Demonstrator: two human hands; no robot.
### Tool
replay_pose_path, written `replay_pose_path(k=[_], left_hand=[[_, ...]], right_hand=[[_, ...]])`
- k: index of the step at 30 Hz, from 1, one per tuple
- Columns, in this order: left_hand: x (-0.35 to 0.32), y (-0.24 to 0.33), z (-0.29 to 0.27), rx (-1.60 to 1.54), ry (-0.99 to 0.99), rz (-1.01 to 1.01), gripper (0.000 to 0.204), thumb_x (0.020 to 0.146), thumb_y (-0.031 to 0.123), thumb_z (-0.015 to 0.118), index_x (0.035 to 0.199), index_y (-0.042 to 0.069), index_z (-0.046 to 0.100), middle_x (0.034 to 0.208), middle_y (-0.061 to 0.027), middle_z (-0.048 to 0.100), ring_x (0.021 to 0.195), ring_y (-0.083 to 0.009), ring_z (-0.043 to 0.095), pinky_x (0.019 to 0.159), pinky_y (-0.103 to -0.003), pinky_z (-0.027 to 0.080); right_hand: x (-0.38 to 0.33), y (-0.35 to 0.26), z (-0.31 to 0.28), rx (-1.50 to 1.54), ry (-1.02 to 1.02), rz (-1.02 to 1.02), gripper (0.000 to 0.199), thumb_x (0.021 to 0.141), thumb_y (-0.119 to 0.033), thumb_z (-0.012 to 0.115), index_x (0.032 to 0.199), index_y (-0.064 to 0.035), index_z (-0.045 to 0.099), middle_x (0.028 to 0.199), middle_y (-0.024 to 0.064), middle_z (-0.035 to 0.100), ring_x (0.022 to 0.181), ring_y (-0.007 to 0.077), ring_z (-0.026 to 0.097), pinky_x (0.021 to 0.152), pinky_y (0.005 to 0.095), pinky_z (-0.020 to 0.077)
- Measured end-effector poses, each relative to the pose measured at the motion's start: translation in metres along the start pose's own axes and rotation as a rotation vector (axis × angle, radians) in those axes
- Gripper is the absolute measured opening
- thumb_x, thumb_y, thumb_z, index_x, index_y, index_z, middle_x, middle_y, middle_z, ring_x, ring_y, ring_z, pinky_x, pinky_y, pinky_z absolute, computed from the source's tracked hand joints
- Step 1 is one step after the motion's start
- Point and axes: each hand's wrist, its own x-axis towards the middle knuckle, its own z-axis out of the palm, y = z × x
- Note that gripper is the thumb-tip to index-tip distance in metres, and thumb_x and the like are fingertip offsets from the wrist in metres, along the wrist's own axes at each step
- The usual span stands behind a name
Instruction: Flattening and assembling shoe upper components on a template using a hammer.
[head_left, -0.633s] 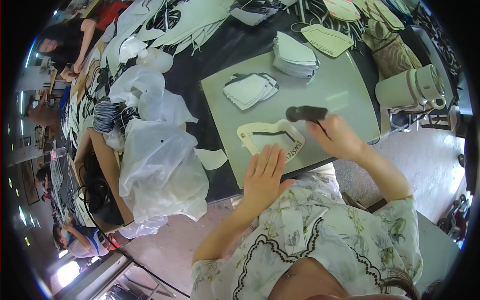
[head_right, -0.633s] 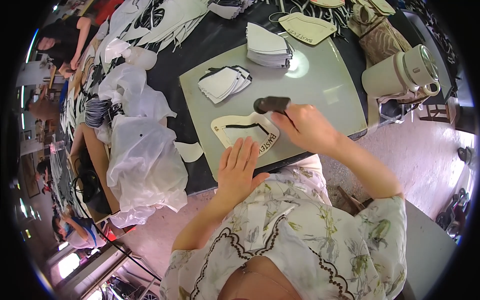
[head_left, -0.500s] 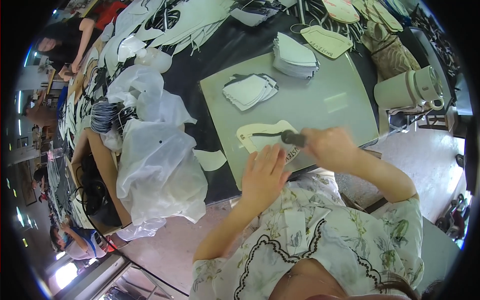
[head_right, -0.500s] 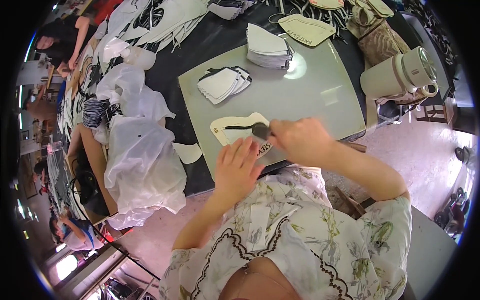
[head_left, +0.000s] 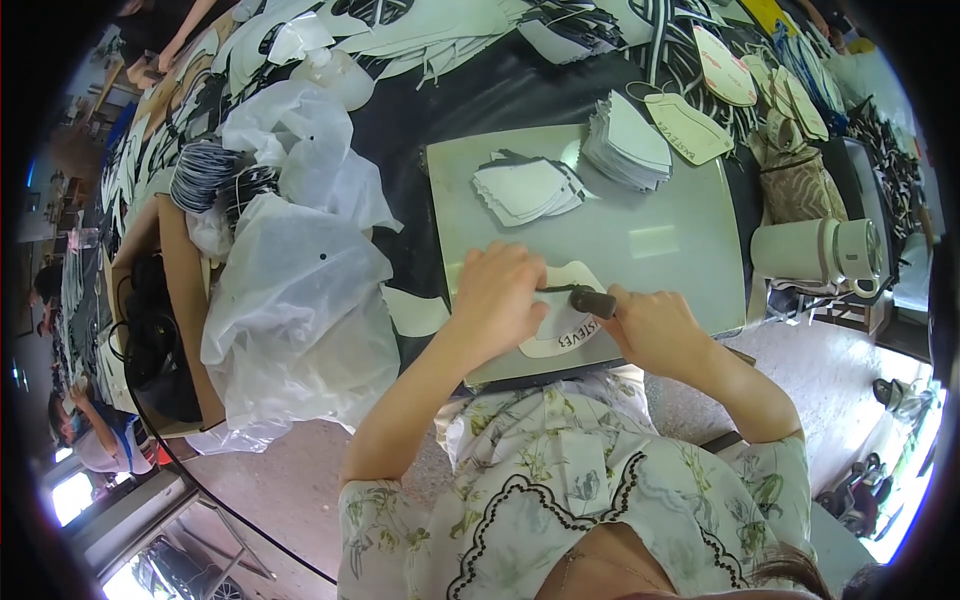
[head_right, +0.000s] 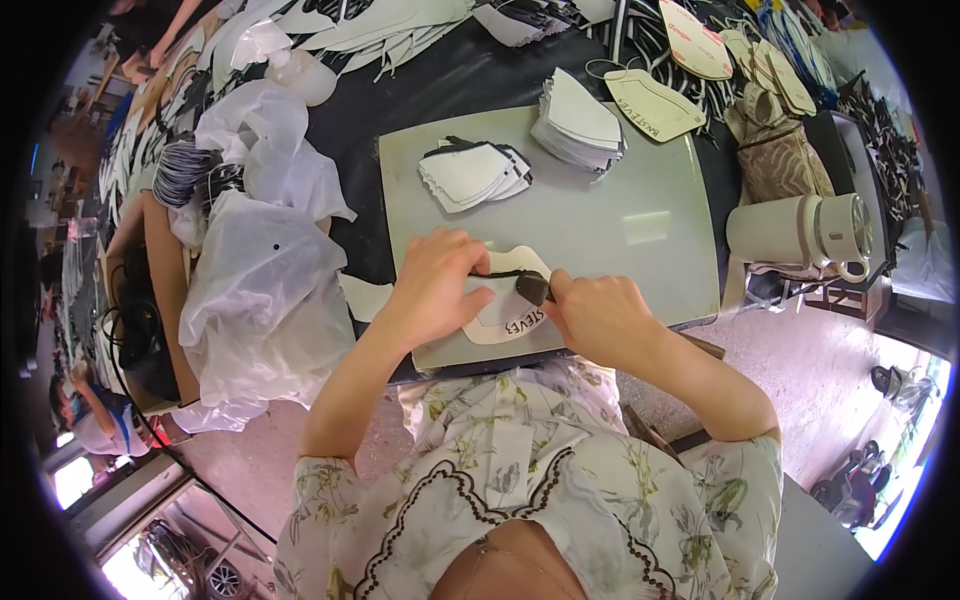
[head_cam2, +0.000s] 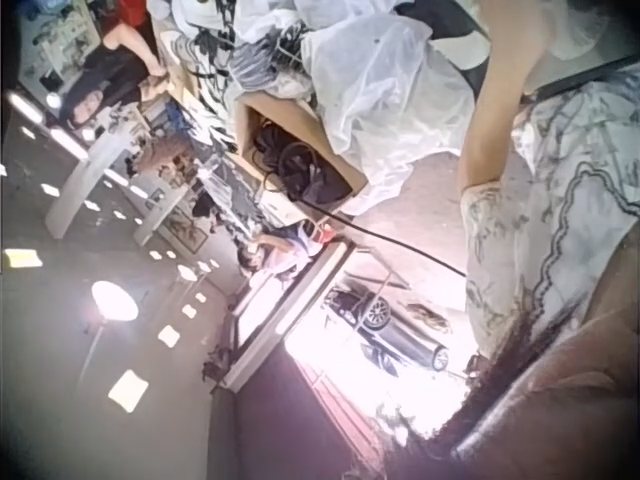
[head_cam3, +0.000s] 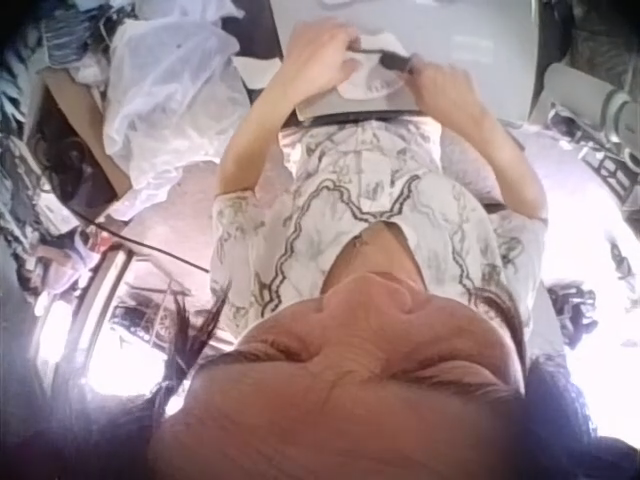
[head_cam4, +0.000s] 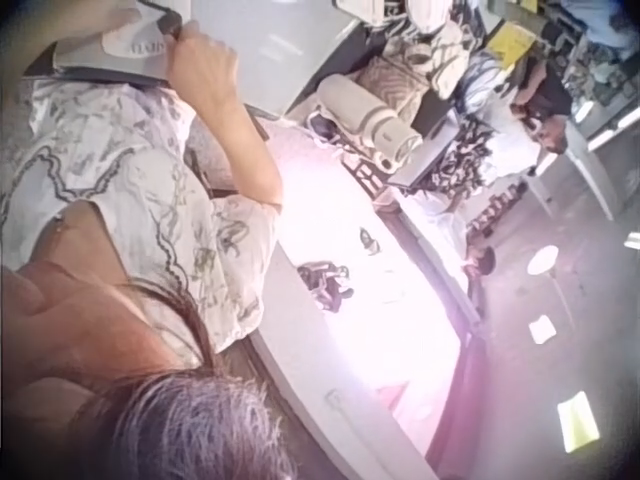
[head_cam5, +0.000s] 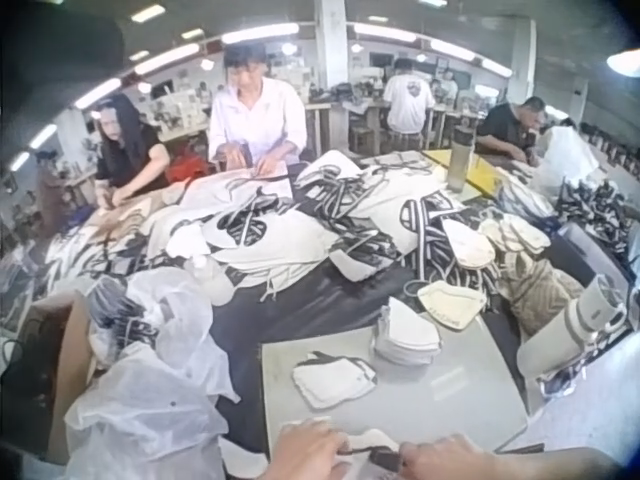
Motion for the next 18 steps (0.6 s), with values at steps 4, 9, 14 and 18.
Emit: replay_pose_path(k=[4, 9, 14, 18], left_hand=[[0.004, 0.002, 0.008, -0.098, 0.035, 0.018, 0.013, 0.076, 0.012, 0.075, 0.084, 0.010, 0.065, 0.088, -0.0016, 0.061, 0.089, -0.0244, 0.054, 0.087, -0.041, 0.036], [-0.007, -0.004, 0.039, -0.151, 0.271, 0.128, 0.015, 0.077, 0.009, 0.072, 0.092, 0.013, 0.071, 0.084, 0.0005, 0.061, 0.090, -0.0226, 0.054, 0.090, -0.041, 0.032], [-0.011, -0.002, 0.047, -0.225, 0.401, 0.134, 0.016, 0.078, 0.007, 0.070, 0.092, 0.014, 0.073, 0.084, 0.0011, 0.061, 0.090, -0.0218, 0.055, 0.091, -0.041, 0.031], [-0.011, -0.005, 0.051, -0.177, 0.439, 0.175, 0.019, 0.076, 0.005, 0.070, 0.093, 0.013, 0.073, 0.085, 0.0014, 0.061, 0.091, -0.0218, 0.056, 0.091, -0.041, 0.032]], right_hand=[[-0.001, 0.002, 0.000, -0.011, 0.015, 0.005, 0.028, 0.097, -0.027, 0.058, 0.091, 0.0000, 0.053, 0.061, 0.0156, 0.063, 0.056, 0.0374, 0.065, 0.052, 0.0457, 0.0509], [0.001, 0.009, -0.005, -0.037, 0.046, -0.009, 0.029, 0.098, -0.027, 0.057, 0.090, 0.0001, 0.052, 0.061, 0.0147, 0.063, 0.055, 0.0365, 0.065, 0.051, 0.0451, 0.0512], [0.001, 0.010, -0.007, -0.062, 0.029, -0.004, 0.029, 0.098, -0.028, 0.057, 0.089, 0.0000, 0.052, 0.061, 0.0140, 0.063, 0.055, 0.0354, 0.065, 0.051, 0.0444, 0.0514], [0.001, 0.009, -0.006, -0.077, 0.047, -0.016, 0.030, 0.098, -0.028, 0.056, 0.088, -0.0004, 0.051, 0.060, 0.0137, 0.062, 0.055, 0.0352, 0.065, 0.050, 0.0441, 0.0511]])
